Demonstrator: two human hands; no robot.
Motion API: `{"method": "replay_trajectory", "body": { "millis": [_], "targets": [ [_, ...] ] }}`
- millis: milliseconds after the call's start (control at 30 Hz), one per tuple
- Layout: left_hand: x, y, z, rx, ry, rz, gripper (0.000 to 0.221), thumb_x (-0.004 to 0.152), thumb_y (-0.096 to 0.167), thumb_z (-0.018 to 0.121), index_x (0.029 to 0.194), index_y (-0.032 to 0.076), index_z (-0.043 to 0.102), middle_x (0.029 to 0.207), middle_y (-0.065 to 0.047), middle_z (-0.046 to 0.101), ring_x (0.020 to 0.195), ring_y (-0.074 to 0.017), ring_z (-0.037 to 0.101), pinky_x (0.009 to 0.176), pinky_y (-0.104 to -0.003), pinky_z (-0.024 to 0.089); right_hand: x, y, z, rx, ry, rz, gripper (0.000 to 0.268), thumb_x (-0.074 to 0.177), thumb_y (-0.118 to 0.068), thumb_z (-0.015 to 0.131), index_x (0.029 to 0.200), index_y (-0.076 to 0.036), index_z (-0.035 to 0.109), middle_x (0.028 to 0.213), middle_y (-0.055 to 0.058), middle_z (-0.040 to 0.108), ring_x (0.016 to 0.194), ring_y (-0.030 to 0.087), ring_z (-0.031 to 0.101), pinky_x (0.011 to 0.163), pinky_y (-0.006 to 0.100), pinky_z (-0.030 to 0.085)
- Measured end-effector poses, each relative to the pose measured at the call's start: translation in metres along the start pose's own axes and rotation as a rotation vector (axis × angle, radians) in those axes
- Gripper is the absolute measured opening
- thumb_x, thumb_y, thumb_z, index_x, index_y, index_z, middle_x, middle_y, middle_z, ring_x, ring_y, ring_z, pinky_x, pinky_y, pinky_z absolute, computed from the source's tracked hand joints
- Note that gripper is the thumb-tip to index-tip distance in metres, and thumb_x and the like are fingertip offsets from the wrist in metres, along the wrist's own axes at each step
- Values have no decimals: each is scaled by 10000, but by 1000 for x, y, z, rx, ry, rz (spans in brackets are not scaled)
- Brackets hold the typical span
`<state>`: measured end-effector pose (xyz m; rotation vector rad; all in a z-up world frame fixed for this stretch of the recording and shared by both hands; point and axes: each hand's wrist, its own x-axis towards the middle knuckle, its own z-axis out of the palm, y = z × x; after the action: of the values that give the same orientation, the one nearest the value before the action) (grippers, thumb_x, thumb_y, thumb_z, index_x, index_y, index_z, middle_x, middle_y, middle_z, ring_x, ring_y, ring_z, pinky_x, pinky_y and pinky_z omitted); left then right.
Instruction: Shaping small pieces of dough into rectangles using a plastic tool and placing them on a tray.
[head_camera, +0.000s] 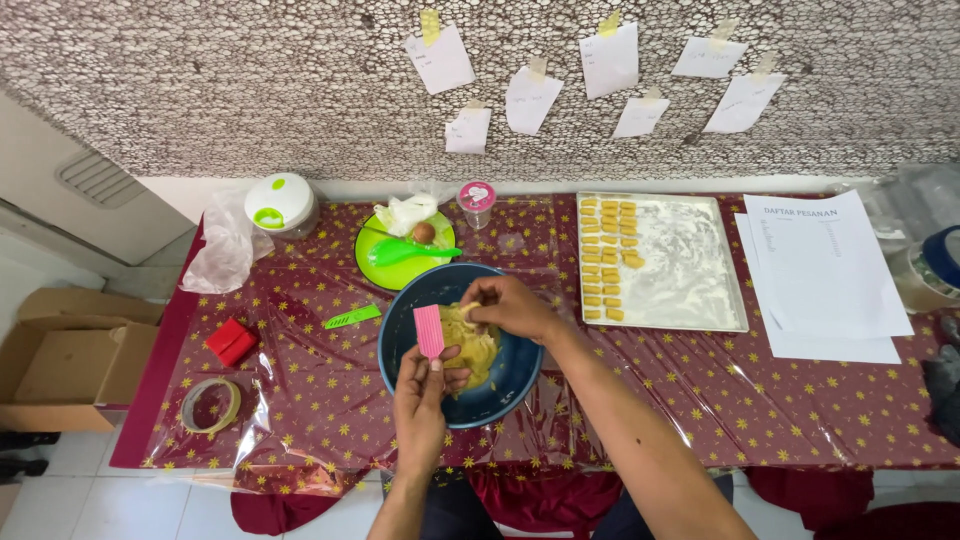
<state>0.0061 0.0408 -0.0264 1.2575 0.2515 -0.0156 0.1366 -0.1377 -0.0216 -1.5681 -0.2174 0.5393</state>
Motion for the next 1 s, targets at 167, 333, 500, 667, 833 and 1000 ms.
{"method": "replay_trajectory", "body": {
  "millis": [167, 333, 500, 667, 833, 1000],
  "targets": [
    [1, 6, 0, -25, 42, -58, 219, 1079, 207, 499, 1248, 86, 569, 939, -61, 652, 698, -151, 595, 667, -309, 497, -34, -8, 4, -77, 63, -48, 346, 916, -211, 737, 1242, -98, 720, 1148, 76, 772, 1010, 180, 746, 921, 311, 616],
    [13, 24, 19, -65, 120, -49, 182, 1106, 311, 506, 1024, 149, 494, 810, 28, 455, 729, -78, 431, 663, -244, 372, -68, 15, 29, 412, 255, -157, 440, 885, -48, 756, 1307, -21, 633, 963, 116, 702, 834, 220, 709, 717, 312, 636],
    [29, 51, 81, -381, -45, -63, 220, 1106, 270, 456, 1167, 75, 539, 1119, -234, 759, 1061, -353, 758, 925, -442, 578, -84, 18, 76, -213, 649, -527, 279, 789, -38, 889, 1047, -84, 796, 1039, 103, 657, 915, 248, 718, 725, 334, 603],
    [40, 39, 89, -402, -27, -130, 183, 1077, 304, 509, 1107, 124, 504, 986, -247, 756, 802, -286, 759, 662, -345, 614, -119, -37, 62, -282, 595, -529, 233, 1012, -205, 607, 1121, -41, 732, 1096, 85, 683, 1053, 225, 669, 963, 353, 553],
    [8, 10, 113, -552, -154, -101, 63, 1058, 205, 583, 1062, 148, 557, 814, 5, 574, 647, -54, 500, 549, -196, 374, -100, -44, 63, -763, 838, -849, 393, 1070, -452, 441, 1312, -184, 595, 1281, 65, 652, 1254, 267, 583, 1169, 489, 388],
    [-22, 26, 164, -1509, -499, 819, 810, 1042, 624, 526, 1661, 166, 274, 1769, -174, -16, 1636, -404, -140, 1289, -603, -127, -103, -52, 77, -601, 519, -925, 759, 1100, -655, 361, 1683, -192, 216, 1763, 111, 120, 1663, 301, 24, 1357, 603, -115]
  ]
}}
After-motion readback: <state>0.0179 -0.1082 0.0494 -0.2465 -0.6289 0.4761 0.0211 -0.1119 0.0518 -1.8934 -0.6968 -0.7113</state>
